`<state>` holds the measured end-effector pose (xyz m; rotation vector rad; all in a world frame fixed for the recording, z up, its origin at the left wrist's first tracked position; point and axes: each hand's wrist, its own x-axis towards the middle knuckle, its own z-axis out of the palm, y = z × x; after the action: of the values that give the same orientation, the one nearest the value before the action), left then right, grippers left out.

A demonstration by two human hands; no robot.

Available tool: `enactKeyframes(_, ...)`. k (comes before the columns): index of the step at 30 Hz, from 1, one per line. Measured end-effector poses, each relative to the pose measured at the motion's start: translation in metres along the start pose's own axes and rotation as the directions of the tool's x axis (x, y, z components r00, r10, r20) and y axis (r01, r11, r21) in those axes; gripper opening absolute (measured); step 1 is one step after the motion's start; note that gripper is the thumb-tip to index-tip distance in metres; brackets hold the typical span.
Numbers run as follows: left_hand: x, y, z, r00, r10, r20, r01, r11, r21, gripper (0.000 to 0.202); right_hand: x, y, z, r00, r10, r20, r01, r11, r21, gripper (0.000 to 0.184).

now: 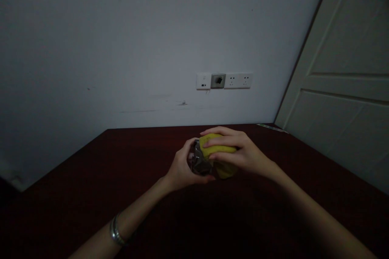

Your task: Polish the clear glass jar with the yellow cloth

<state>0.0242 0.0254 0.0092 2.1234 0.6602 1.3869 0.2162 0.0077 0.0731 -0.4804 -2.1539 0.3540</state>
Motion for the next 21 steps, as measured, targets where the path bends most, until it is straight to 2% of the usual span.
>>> enactKeyframes(4,-0.001,-0.001,0.0,0.999,-0.032,0.008,0.032,0.999,0.032,0.087,-0.001,0.003,0.001,1.0,0.016,-0.015,-0.016,0.999,0.051,0.022)
enactKeyframes(10,-0.001,-0.002,0.002,0.985,-0.168,-0.033,0.169,0.986,0.011,0.078,-0.003,-0.001,0.013,0.984,-0.164,0.063,0.172,0.971,-0.168,0.019)
enactKeyframes(12,-0.001,-0.004,0.003,0.986,-0.165,-0.038,0.165,0.986,0.013,0.08,-0.003,0.002,0.016,0.989,-0.145,0.024,0.147,0.976,-0.163,0.02)
enactKeyframes(17,-0.002,-0.009,0.003,0.997,-0.078,-0.007,0.078,0.996,0.048,0.088,-0.002,0.016,0.017,0.99,0.043,-0.133,-0.044,0.999,-0.004,0.019)
enactKeyframes(19,-0.003,-0.008,0.003,0.999,-0.05,-0.004,0.05,0.995,0.085,0.089,-0.002,0.017,0.016,0.986,0.065,-0.156,-0.062,0.998,0.021,0.019)
enactKeyframes(21,-0.003,-0.008,0.004,1.0,-0.026,0.003,0.026,0.993,0.118,0.089,-0.002,0.014,0.015,0.991,0.028,-0.134,-0.028,1.0,0.002,0.018)
